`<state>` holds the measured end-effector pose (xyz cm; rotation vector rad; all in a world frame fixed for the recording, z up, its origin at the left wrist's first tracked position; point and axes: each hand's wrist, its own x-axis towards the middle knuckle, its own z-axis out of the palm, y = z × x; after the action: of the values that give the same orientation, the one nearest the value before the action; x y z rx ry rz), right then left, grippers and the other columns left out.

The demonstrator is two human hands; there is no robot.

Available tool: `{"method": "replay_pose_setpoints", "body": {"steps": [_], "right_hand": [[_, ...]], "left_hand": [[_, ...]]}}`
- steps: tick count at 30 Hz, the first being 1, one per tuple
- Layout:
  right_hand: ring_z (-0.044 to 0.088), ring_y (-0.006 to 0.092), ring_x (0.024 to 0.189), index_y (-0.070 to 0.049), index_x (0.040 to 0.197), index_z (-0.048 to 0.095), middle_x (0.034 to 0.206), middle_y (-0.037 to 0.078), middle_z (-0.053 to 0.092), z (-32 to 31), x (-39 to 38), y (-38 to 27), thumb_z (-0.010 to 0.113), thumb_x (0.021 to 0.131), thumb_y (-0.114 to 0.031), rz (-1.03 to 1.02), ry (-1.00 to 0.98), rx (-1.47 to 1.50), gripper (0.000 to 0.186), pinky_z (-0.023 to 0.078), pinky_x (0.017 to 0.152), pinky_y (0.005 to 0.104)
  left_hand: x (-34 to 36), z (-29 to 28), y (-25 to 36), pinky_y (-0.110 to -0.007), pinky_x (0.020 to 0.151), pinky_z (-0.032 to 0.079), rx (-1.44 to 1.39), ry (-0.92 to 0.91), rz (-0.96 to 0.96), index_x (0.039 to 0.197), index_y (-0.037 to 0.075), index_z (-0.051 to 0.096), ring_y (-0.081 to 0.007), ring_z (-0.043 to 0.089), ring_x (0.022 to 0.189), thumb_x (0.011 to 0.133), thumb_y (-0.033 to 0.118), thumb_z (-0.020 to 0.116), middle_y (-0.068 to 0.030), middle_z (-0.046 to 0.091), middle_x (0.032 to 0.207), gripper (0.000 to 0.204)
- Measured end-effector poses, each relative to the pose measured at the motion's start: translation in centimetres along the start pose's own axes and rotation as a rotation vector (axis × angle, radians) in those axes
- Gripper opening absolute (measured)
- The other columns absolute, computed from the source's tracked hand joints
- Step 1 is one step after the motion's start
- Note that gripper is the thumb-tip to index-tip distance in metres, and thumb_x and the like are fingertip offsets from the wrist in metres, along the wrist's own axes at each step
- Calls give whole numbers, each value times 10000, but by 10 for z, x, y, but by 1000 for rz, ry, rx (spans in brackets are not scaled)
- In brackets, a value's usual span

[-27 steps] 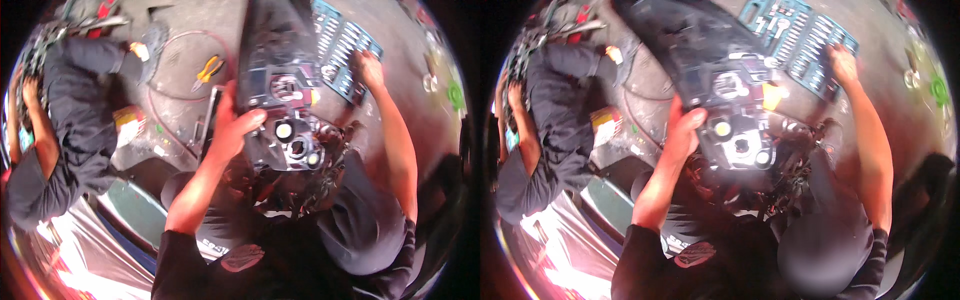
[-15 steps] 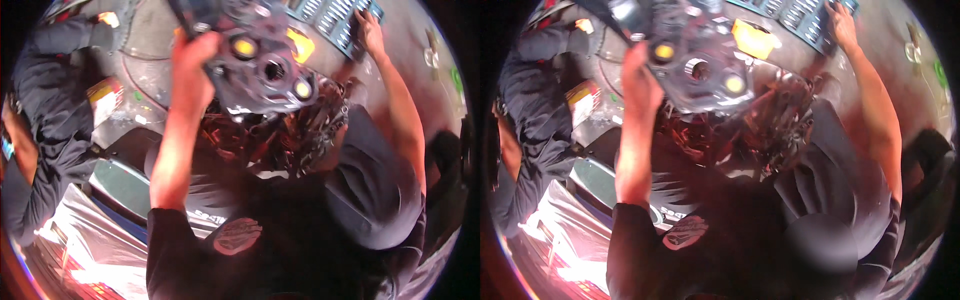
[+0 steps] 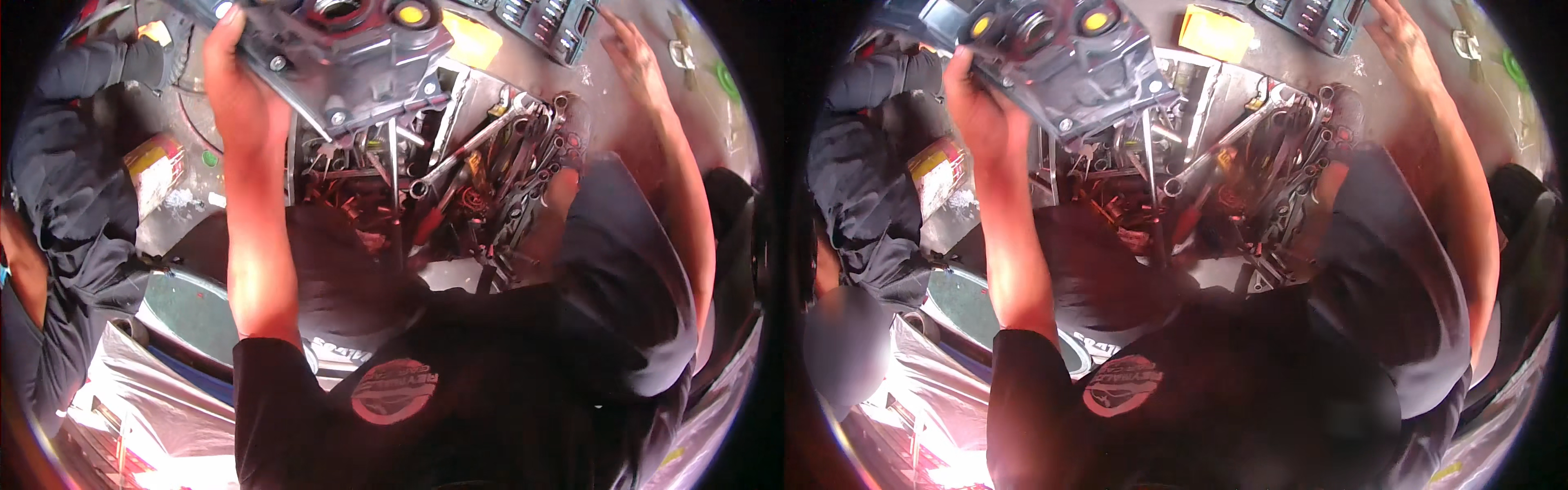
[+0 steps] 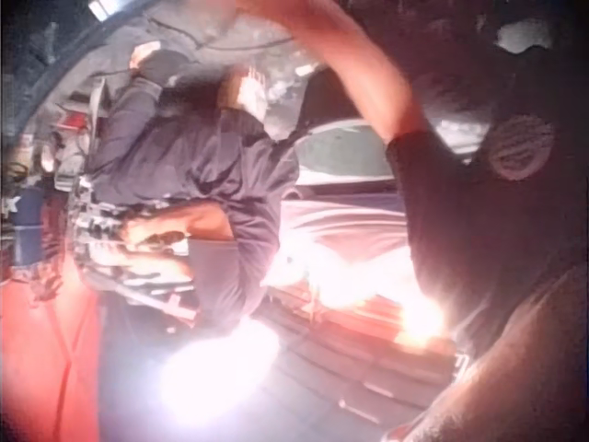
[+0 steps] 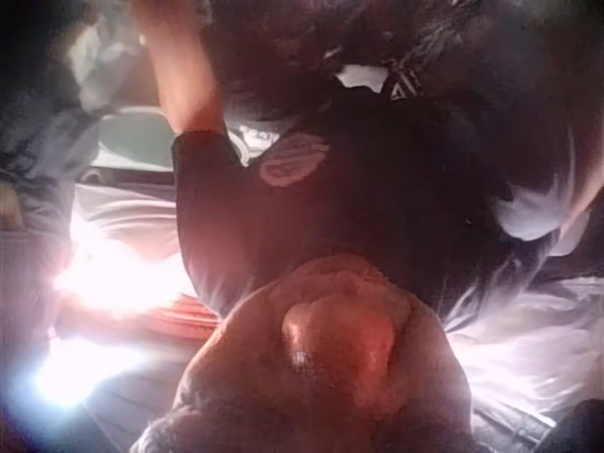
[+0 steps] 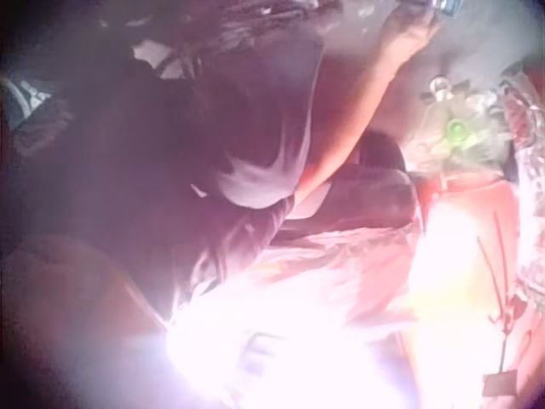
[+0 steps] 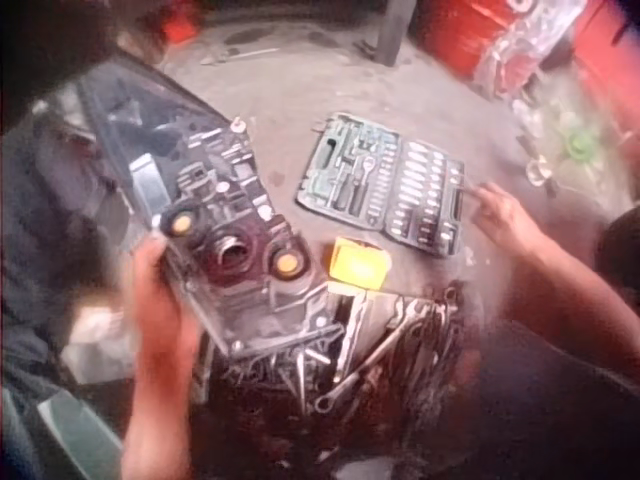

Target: The person works on a car headlight assembly while sitting on the floor, using pliers to remove components and then selecting and installing a bulb into the assembly by hand.

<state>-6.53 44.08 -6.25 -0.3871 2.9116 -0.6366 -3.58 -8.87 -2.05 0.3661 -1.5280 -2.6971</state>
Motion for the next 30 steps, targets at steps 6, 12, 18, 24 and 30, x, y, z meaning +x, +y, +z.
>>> {"method": "replay_pose_setpoints", "body": {"steps": [6,12,18,24,30], "right_hand": [[644,303,1085,20,1210,673,1150,189,700,-64,-66,-85,664,991,-233,52,-426,-157,335,506,957,411],[647,309,1107,9,1203,685,1198,160,685,-130,-76,-194,657,958,-147,-53,-336,-253,292,501,980,390],[649,320,1165,-17,1283,658,1240,134,665,-154,-123,-342,645,907,-44,-46,-266,-216,378,484,1050,374],[650,387,1154,-49,1291,669,1270,202,656,-93,-147,-364,739,856,-74,-106,-538,134,441,523,1001,441],[666,319,912,-47,1119,661,903,125,634,-49,-162,-352,728,852,-141,-215,-509,-61,291,549,781,440]], "left_hand": [[-21,31,12,-393,953,571,-144,-194,-123,1307,-5,600,-274,712,1044,951,328,666,-151,721,1167,492],[-11,-1,1,-342,844,582,-249,-290,-119,1211,18,652,-209,715,921,1009,277,577,-96,733,1040,337],[-5,19,-2,-388,970,548,-466,-397,-112,1259,26,648,-241,699,1063,1046,286,510,-114,730,1169,363],[-18,-1,29,-425,1025,528,-406,-213,-65,1276,53,651,-271,670,1146,1053,322,458,-111,717,1220,399],[-17,2,26,-368,595,526,-307,3,-183,995,96,616,-198,627,686,966,374,591,-40,616,785,280]]}}
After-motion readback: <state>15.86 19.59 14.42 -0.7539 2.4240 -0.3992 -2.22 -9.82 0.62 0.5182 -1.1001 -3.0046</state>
